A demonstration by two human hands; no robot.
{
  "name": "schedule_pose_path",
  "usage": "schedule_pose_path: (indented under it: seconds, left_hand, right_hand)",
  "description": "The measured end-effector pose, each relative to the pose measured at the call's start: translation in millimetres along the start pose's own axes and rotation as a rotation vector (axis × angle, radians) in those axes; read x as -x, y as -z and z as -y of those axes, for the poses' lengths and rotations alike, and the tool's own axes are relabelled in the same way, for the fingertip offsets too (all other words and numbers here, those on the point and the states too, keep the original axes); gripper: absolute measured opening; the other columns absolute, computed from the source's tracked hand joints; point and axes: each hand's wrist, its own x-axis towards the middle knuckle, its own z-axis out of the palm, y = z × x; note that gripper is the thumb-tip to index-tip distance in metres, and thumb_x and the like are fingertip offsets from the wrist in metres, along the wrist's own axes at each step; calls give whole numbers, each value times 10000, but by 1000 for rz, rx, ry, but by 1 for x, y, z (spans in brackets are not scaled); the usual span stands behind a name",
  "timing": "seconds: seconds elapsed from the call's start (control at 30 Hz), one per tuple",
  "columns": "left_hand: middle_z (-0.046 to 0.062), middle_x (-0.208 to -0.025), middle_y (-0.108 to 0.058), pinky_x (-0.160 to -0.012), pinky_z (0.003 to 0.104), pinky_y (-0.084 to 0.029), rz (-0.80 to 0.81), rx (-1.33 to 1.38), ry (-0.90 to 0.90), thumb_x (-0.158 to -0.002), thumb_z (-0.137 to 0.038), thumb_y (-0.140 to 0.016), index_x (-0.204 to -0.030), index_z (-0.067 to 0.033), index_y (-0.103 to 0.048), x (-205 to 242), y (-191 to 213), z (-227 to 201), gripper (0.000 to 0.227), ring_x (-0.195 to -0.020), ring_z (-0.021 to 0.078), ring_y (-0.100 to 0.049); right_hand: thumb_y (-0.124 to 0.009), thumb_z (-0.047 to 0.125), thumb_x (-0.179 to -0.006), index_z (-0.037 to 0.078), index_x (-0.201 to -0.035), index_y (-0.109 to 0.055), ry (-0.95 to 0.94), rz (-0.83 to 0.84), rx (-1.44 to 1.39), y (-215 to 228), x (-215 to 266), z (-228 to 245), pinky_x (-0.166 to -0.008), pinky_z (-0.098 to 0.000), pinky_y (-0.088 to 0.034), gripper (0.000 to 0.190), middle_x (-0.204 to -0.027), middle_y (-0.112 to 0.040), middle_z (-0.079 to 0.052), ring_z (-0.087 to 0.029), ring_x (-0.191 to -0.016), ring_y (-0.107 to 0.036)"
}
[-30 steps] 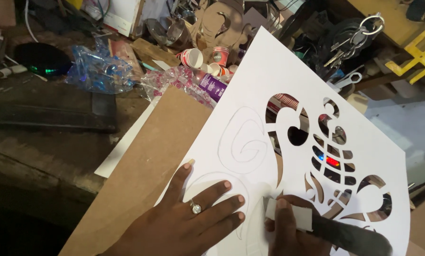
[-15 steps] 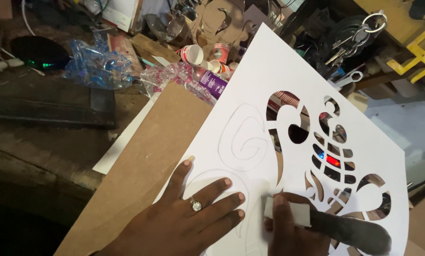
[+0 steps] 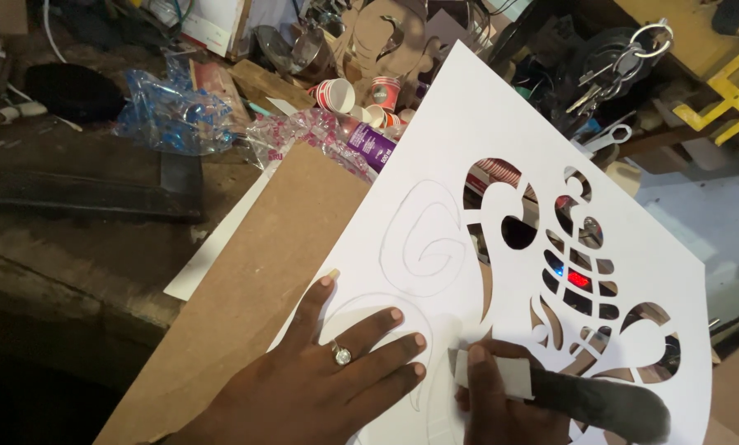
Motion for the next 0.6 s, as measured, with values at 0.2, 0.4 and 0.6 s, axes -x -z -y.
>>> schedule_pose_path:
  seconds: [0.2, 0.4, 0.6]
  left_hand:
    - [113, -1550, -459, -1077, 829, -187, 2, 26, 0, -946, -328, -515, -1384, -114, -582, 1, -1, 1, 492, -1486, 311, -375]
    - [103, -1543, -458, -1087, 818, -171, 12, 32, 14, -918, -313, -531, -1400, -113, -575, 0, 1, -1, 524, -1484, 307, -371]
    - [97, -1564, -458, -1113, 801, -161, 5, 37, 18, -943, -332, -532, -1412, -115, -566, 2, 1, -1, 517, -1497, 299, -363]
  right_hand:
    - [-758, 260, -898, -14, -953, -756, 28, -4, 3, -2, 3, -5, -551, -373, -586, 280, -679, -753, -193, -243, -532, -710]
    - [-783, 314, -864, -1, -875, -781, 132, 29, 60, 4, 4, -15, -544, -340, -596, 315, -647, -744, -165, -227, -513, -721]
    - [-811, 368, -868, 6, -880, -788, 74, 78, 158, 6, 3, -18, -545, -350, -605, 363, -666, -739, -166, -232, -517, -724]
